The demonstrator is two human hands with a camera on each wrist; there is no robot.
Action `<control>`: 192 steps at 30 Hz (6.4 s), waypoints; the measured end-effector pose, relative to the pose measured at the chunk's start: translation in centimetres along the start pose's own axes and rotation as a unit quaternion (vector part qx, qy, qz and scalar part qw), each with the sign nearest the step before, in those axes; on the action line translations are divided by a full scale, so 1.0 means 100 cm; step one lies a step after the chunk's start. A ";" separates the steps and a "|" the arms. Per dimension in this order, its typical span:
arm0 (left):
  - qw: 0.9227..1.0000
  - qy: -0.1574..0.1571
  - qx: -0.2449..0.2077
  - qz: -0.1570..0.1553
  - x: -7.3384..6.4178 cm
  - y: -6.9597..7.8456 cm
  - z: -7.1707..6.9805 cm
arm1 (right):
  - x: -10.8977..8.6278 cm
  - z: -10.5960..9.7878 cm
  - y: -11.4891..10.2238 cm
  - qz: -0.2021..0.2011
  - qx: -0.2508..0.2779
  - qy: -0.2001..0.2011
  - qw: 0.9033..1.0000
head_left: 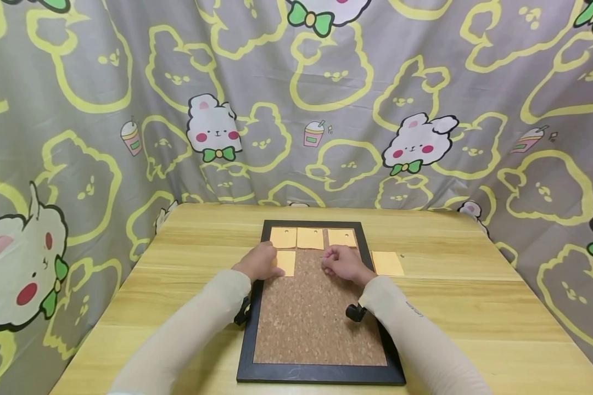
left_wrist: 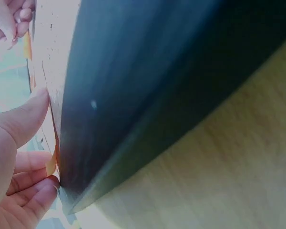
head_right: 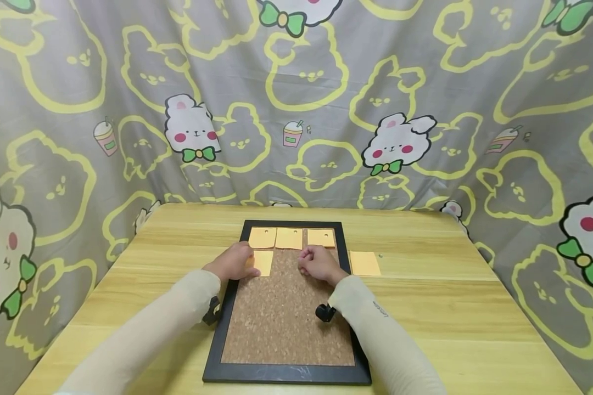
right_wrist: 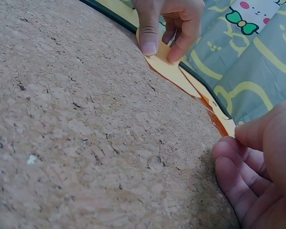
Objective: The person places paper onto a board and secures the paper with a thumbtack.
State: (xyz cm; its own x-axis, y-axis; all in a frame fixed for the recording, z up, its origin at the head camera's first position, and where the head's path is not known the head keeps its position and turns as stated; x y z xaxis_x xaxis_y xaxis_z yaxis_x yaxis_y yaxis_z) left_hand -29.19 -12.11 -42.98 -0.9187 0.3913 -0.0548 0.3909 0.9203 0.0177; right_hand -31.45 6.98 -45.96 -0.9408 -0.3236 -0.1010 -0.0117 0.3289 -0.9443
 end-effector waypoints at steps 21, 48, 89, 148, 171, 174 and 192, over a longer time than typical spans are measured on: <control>0.998 -0.033 -0.031 -0.044 0.005 0.004 0.001 | 0.002 0.000 0.003 -0.002 0.017 -0.005 1.000; 0.995 -0.073 0.019 0.061 0.003 0.025 -0.002 | 0.001 -0.008 0.004 0.007 0.000 0.021 1.000; 0.998 -0.054 0.019 -0.008 -0.009 -0.008 0.002 | 0.017 0.027 -0.013 0.006 -0.008 -0.037 0.999; 0.999 0.000 0.013 -0.035 -0.004 -0.006 -0.001 | 0.065 0.078 -0.019 0.131 -0.047 0.014 0.990; 0.998 -0.009 0.022 -0.054 -0.005 -0.013 -0.002 | 0.073 0.086 -0.028 0.125 -0.105 -0.005 0.987; 0.998 -0.007 0.021 -0.052 -0.005 -0.014 -0.003 | 0.075 0.087 -0.030 0.129 -0.116 -0.006 0.985; 1.000 0.009 0.023 -0.011 -0.007 -0.002 0.007 | 0.074 0.090 -0.032 0.131 -0.200 -0.029 0.971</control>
State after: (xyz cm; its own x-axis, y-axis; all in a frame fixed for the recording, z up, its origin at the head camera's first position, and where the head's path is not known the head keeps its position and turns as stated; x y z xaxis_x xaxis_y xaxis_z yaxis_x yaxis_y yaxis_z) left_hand -28.56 -12.57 -43.61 -0.9278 0.3713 -0.0364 0.3724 0.9276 -0.0290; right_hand -35.29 -4.48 -46.47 -0.9092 -0.2279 -0.3485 0.0829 0.7211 -0.6879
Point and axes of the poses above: each hand's wrist, its own x-axis towards the middle knuckle, its own z-axis out of the palm, y = z × x, the point moved 9 cm from there along x, towards the middle knuckle, and after that the axes turned 11 degrees about x, right-handed, at the moved point
